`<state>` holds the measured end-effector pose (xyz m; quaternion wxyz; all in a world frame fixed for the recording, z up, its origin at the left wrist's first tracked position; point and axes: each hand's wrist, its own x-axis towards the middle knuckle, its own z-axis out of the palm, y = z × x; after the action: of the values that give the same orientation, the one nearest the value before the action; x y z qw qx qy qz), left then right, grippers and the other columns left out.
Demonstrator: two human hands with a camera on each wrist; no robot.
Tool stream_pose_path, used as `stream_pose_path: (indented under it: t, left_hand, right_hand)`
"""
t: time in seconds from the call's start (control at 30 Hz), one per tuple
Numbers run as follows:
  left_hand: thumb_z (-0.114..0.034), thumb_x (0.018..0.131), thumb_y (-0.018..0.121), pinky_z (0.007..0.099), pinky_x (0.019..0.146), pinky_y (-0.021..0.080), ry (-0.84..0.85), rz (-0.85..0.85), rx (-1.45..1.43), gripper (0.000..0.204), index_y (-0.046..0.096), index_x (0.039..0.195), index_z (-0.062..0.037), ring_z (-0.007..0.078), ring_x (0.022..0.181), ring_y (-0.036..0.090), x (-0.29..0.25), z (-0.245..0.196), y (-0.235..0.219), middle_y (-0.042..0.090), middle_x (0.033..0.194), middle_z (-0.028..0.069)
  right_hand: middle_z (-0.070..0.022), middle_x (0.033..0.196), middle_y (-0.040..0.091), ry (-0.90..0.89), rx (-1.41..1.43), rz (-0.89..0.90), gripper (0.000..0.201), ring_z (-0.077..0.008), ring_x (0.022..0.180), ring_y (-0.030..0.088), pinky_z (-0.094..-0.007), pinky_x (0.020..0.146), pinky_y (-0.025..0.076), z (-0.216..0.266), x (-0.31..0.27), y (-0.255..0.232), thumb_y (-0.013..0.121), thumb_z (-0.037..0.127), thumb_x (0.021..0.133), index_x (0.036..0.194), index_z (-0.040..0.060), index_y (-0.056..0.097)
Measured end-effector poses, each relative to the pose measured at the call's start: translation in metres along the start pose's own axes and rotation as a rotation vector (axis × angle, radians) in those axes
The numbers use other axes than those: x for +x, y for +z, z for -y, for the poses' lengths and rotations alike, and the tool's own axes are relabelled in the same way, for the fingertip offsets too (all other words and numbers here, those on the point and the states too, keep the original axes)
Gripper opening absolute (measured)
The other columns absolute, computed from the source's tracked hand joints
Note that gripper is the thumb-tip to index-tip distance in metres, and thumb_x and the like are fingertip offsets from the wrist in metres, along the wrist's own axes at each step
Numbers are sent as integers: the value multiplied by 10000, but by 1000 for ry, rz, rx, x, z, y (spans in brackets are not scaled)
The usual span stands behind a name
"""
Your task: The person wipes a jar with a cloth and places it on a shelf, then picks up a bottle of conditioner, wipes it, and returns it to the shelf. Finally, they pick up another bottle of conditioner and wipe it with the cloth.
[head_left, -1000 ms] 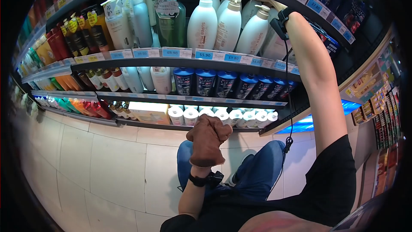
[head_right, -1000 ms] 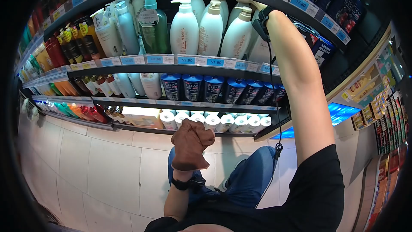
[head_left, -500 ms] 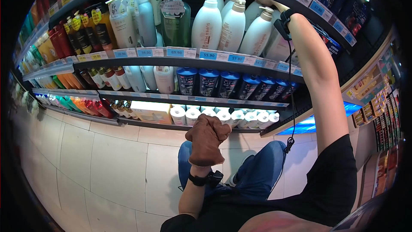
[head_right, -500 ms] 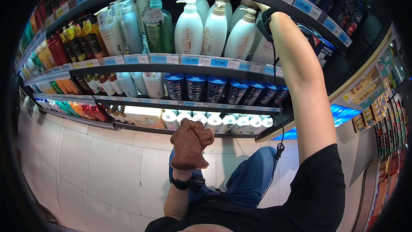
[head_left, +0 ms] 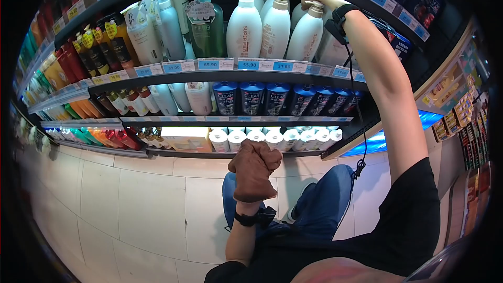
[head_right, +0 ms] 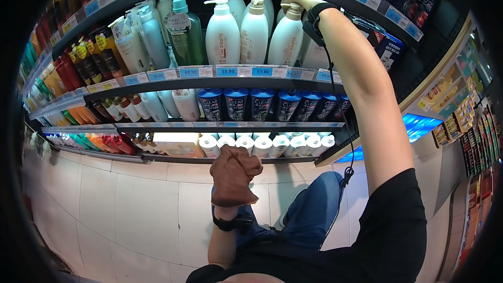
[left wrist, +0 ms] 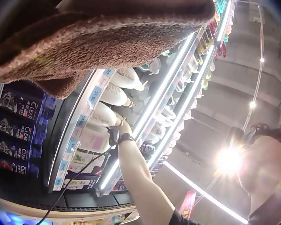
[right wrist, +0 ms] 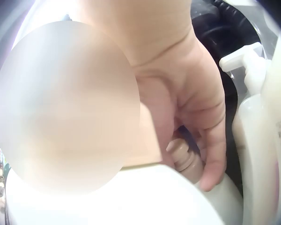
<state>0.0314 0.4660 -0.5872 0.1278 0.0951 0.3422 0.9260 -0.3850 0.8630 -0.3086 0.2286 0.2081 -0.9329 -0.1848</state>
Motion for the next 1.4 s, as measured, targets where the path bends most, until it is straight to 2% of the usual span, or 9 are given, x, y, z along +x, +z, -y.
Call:
stream_pose_path:
  t: [0.23,0.33,0.37,0.4,0.43,0.53,0.93,1.17,1.4]
  left_hand:
    - [-64,1050,471,308,698,405,54,-18,-112,48,440,1036,-29,157,734,381,-1,-6,5,401,874,35]
    - [-151,1099,434,313,676,380,-64,-111,-162,174,446,972,-34,172,700,348,10,7,-18,369,839,29]
    - [47,890,519,319,704,446,-44,-58,-168,183,417,1028,-16,170,748,391,10,12,-27,406,881,49]
    - [246,681,605,325,732,513,-24,-6,-172,519,388,1084,1,169,796,434,11,11,-28,442,923,70]
    - [246,681,605,325,732,513,-23,-6,-171,519,388,1084,1,169,796,434,11,10,-28,442,923,70]
    - [204,761,584,342,724,498,-32,3,-351,433,394,1093,2,161,772,396,11,6,-23,430,917,52]
    - [104,898,554,332,728,493,116,58,71,258,402,1082,7,157,771,394,1,-2,-8,424,898,42]
    - [-27,1000,483,334,689,431,-23,-76,-105,80,403,995,-26,177,730,367,0,-7,0,377,851,33]
    - [-159,1103,413,336,650,369,-156,-209,-253,220,404,907,-59,197,688,340,4,-22,10,331,805,25]
  right_hand:
    - [-52,820,680,-54,-77,5,254,-153,735,654,-330,636,525,8,2,-8,725,284,1026,978,40,674]
    - [-48,807,679,-63,-112,12,259,-144,723,653,-323,623,526,15,-1,-10,725,284,1028,966,38,673]
    - [-47,803,678,-64,-122,12,261,-141,719,653,-320,619,526,17,-2,-10,725,284,1029,962,37,673]
    - [-46,799,678,-64,-130,14,263,-138,714,653,-318,615,526,12,8,-13,725,284,1030,959,37,672]
    - [-44,795,677,-65,-139,16,265,-135,710,653,-316,610,526,10,1,-9,725,284,1030,955,36,672]
    - [-41,782,675,-72,-165,24,271,-126,697,652,-309,598,527,10,10,0,725,285,1032,943,34,671]
    - [-54,787,684,60,-29,-18,274,-138,707,665,-314,606,536,26,-14,-5,733,283,1022,934,30,676]
    - [-68,803,693,190,86,-93,271,-156,726,676,-324,624,544,34,-16,-17,740,282,1011,936,28,681]
    - [-82,819,702,328,207,-191,269,-175,745,688,-335,643,551,55,-43,-29,747,281,1000,938,27,686]
